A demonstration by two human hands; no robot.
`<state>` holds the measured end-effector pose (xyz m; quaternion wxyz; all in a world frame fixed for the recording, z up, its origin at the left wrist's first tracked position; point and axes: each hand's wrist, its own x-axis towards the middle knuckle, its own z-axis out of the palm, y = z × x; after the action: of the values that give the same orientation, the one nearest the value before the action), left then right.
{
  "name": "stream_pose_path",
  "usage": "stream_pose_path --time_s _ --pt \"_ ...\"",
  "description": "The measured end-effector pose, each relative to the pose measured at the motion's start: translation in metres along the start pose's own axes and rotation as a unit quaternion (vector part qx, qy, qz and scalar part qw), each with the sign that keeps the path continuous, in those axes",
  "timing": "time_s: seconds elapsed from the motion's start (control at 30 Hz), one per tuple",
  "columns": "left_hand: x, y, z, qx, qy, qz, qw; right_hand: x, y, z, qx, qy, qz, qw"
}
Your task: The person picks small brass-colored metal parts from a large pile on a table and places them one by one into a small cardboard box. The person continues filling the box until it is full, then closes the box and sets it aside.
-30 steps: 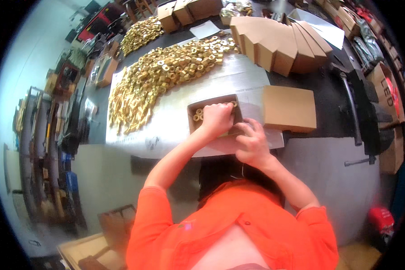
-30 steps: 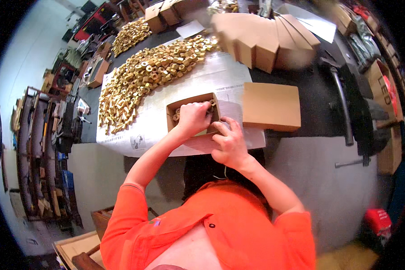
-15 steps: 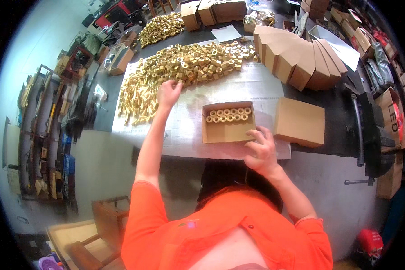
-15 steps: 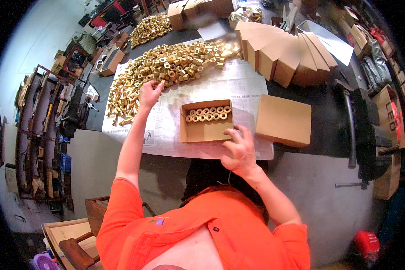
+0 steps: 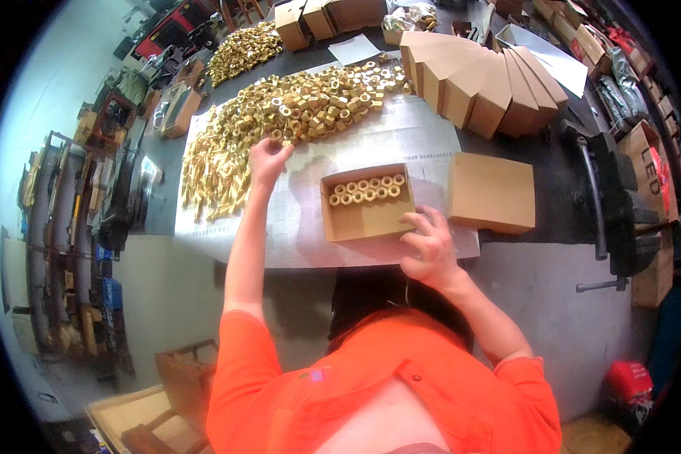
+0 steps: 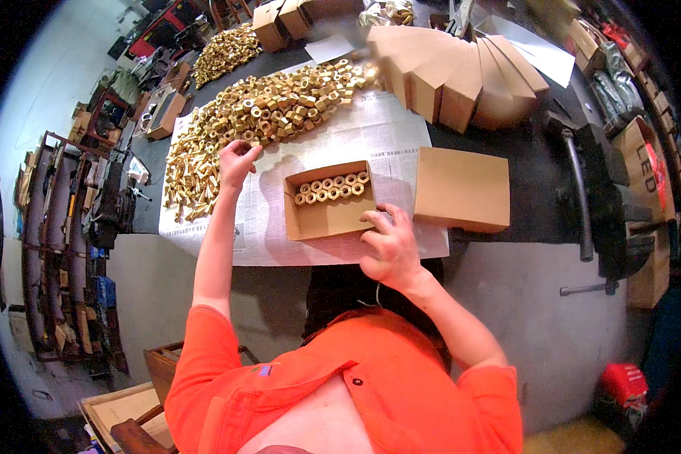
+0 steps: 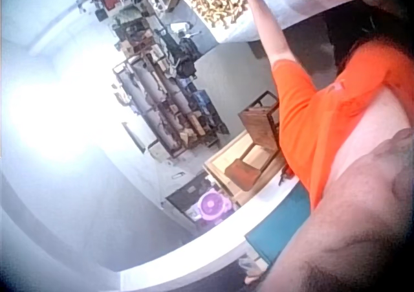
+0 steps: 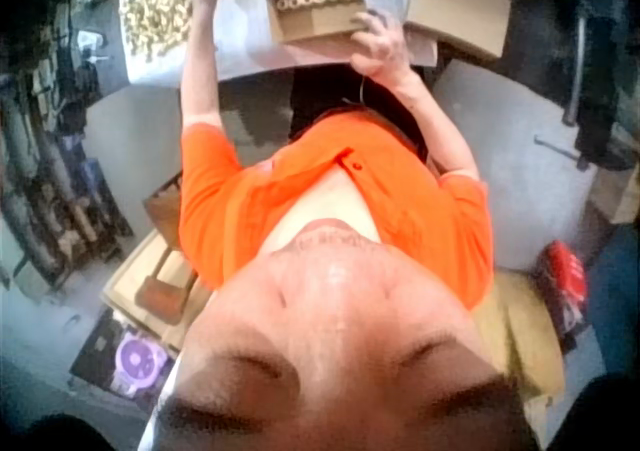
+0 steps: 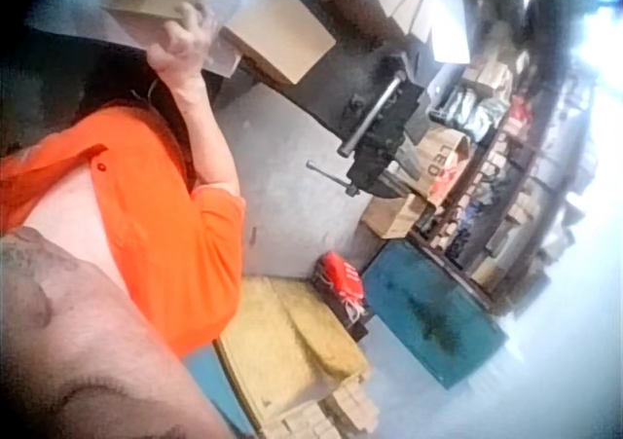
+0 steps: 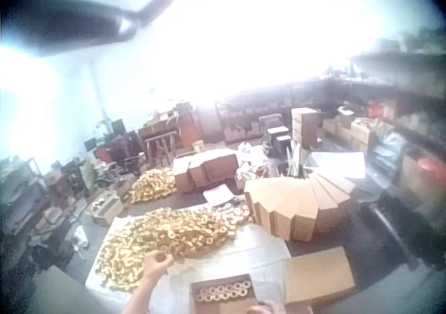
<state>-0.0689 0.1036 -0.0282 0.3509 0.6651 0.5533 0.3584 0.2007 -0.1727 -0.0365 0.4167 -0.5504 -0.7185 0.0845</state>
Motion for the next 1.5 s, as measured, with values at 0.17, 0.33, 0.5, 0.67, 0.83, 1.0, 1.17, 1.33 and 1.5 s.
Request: stream_pose_path --time_s 0.17,0.33,0.5,0.67,0.83,1.0,1.17,1.33,1.5 --pt "-0.044 0.020 -0.012 -0.278 -0.024 -0.074 0.957 -0.001 0.001 0.001 0.013 0.000 0.005 1.000" --pt "-0.064 0.035 -0.016 -0.307 -0.069 -0.039 0.948 -0.001 0.002 0.001 0.014 -0.008 0.006 1.000" --pt "-0.086 0.095 0.011 -0.112 -0.165 0.025 0.980 0.000 0.001 0.000 0.014 -0.003 0.006 1.000" --pt "-0.110 0.105 0.068 0.131 -0.275 0.261 0.916 0.000 0.000 -0.002 0.019 -0.011 0.004 1.000" --pt "-0.109 0.089 0.111 0.256 -0.312 0.347 0.847 -0.004 -0.003 0.001 0.020 0.015 0.005 1.000" --pt "-0.109 0.088 0.124 0.312 -0.312 0.390 0.808 -0.006 -0.003 0.000 0.024 0.016 0.006 1.000" --pt "-0.110 0.088 0.133 0.323 -0.284 0.399 0.810 -0.006 -0.003 0.000 0.017 0.018 0.000 1.000" --pt "-0.114 0.093 0.134 0.331 -0.266 0.379 0.822 -0.008 -0.001 0.003 0.025 0.013 0.011 1.000" --pt "-0.109 0.099 0.120 0.279 -0.275 0.320 0.863 -0.005 -0.003 0.001 0.025 0.006 0.009 1.000"
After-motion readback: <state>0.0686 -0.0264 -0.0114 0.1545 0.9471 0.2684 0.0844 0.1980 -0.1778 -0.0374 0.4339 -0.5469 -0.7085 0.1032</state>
